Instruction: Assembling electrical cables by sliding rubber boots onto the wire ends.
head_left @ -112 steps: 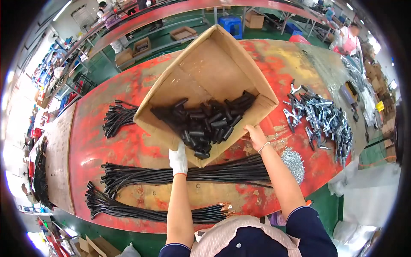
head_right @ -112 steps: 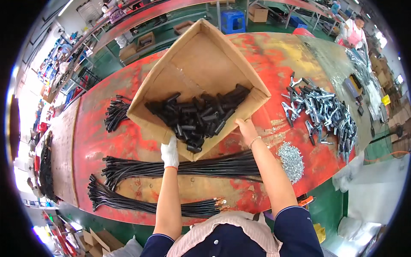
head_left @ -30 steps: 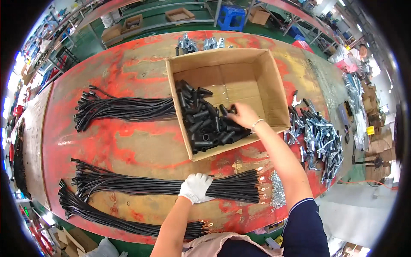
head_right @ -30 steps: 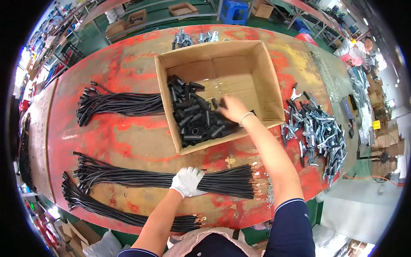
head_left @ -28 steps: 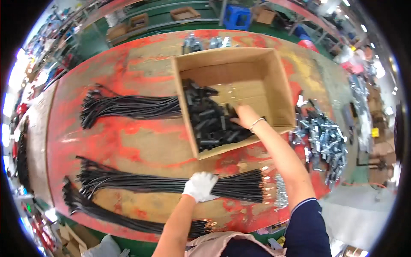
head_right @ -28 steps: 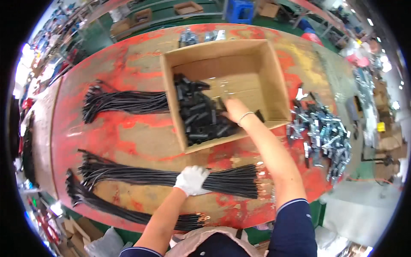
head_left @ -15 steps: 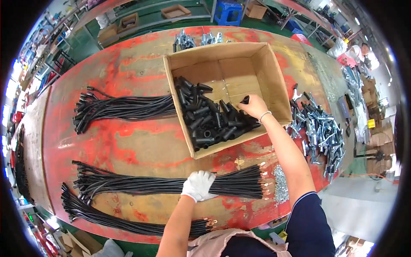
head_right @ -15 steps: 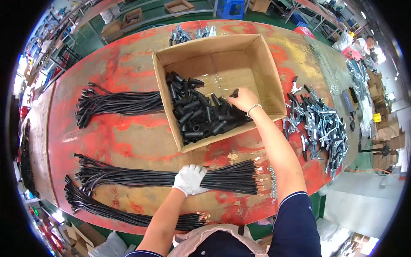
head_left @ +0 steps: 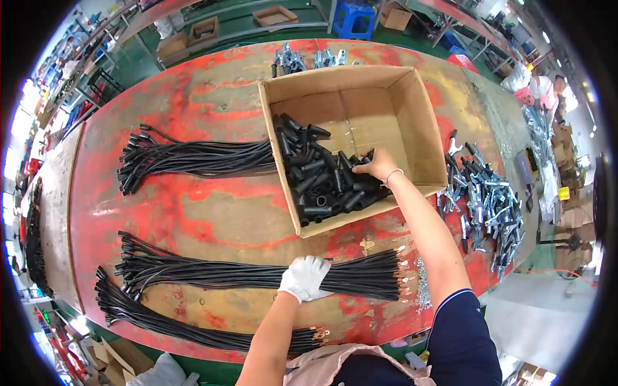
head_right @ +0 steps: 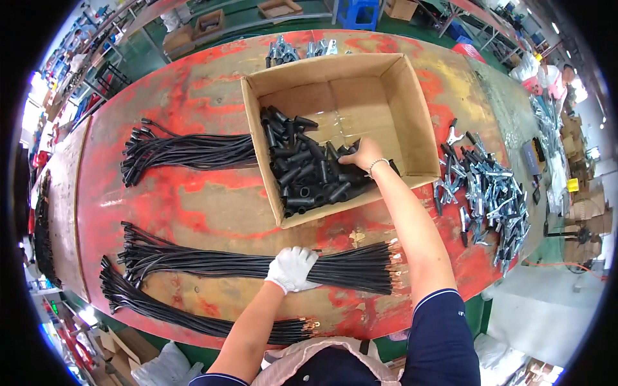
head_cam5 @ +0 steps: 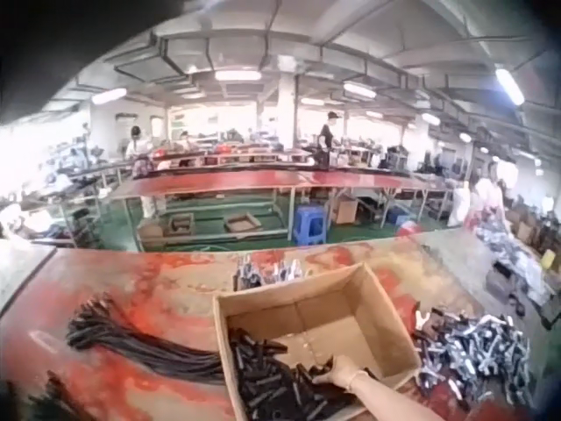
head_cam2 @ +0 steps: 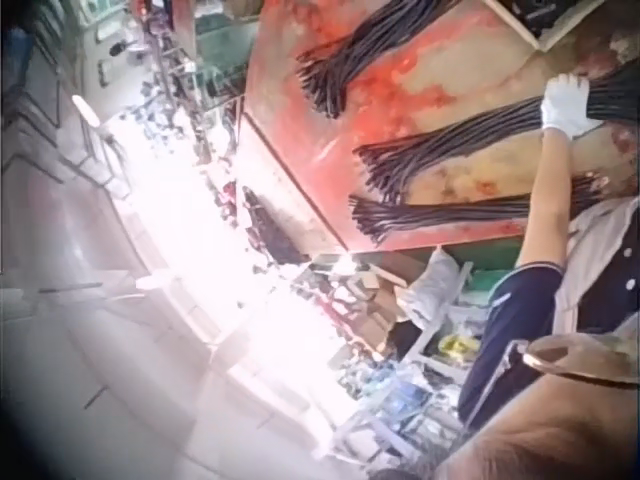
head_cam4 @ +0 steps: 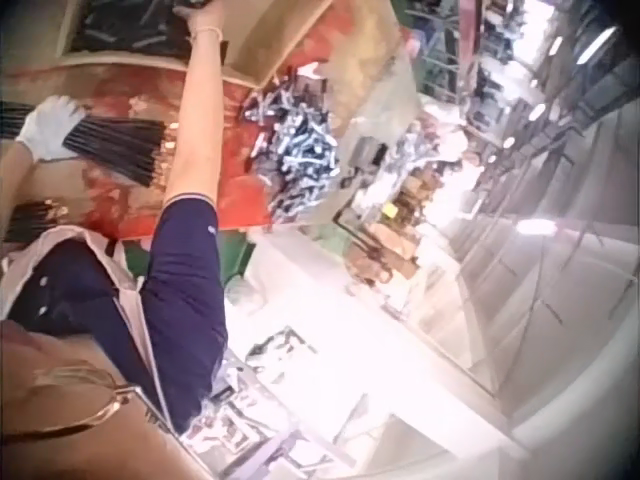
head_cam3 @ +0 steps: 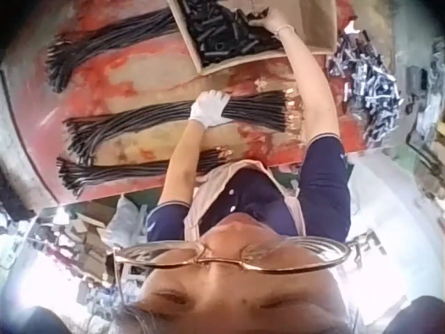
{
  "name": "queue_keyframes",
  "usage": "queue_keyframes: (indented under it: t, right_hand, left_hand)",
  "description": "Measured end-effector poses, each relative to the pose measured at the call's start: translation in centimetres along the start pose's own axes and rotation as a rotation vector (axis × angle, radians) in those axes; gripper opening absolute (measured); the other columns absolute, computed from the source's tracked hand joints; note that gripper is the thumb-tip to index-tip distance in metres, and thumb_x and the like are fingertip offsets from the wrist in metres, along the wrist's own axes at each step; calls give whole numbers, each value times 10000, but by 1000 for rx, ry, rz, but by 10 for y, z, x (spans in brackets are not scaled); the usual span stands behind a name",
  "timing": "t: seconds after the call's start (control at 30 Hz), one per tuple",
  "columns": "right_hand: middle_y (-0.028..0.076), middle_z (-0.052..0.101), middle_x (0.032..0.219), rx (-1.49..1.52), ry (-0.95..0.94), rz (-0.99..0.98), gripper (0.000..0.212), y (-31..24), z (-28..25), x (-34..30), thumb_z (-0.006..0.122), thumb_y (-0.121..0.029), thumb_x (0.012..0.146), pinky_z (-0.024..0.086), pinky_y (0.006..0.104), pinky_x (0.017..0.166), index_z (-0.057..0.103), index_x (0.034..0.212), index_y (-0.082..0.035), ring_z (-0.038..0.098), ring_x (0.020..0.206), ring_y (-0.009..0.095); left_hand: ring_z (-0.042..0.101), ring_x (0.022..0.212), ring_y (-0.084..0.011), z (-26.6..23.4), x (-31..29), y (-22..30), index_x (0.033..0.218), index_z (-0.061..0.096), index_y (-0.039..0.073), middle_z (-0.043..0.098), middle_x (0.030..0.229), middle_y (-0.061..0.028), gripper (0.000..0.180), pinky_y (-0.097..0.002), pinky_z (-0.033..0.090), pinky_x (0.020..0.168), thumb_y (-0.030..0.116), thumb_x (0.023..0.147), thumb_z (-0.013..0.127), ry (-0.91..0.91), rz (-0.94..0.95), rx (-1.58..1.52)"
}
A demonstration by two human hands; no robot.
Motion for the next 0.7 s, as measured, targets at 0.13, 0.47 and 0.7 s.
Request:
queue_keyframes:
  t: [0.13, 0.47, 0.7]
  right_hand:
    - [25, 639, 746, 452, -172, 178, 367, -9, -23, -3, 845, -245, 715, 410, 262, 496, 677, 940, -9, 536, 559, 100]
    - [78, 686, 827, 28, 70, -65, 401, 25, -30, 30, 859, -212, 652, 531, 308, 619, 666, 953, -30, 660, 735, 169]
    - [179, 705, 995, 91, 2, -4, 509, 22, 2, 39, 859, -301, 654, 520, 356, 828, 689, 1041, -18, 691, 896, 276]
  left_hand:
    - [627, 923, -244, 0, 0, 0, 1113, 624, 121, 638, 1048, -71, 654, -372, 507, 796, 642, 718, 639, -25, 0, 35]
    - [622, 922, -242, 8, 1, 0, 1137, 620, 127, 638, 1049, -63, 667, -370, 503, 785, 638, 709, 650, 7, 5, 37]
    - [626, 902, -247, 3, 3, 1, 1097, 620, 117, 641, 1015, -72, 650, -372, 505, 775, 632, 701, 659, 24, 2, 8]
Point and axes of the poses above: each hand's wrist, its own x-axis towards the middle knuckle, its own z-axis out of the palm, y = z × x, the point moved 7 cm from there along x, towards the middle knuckle
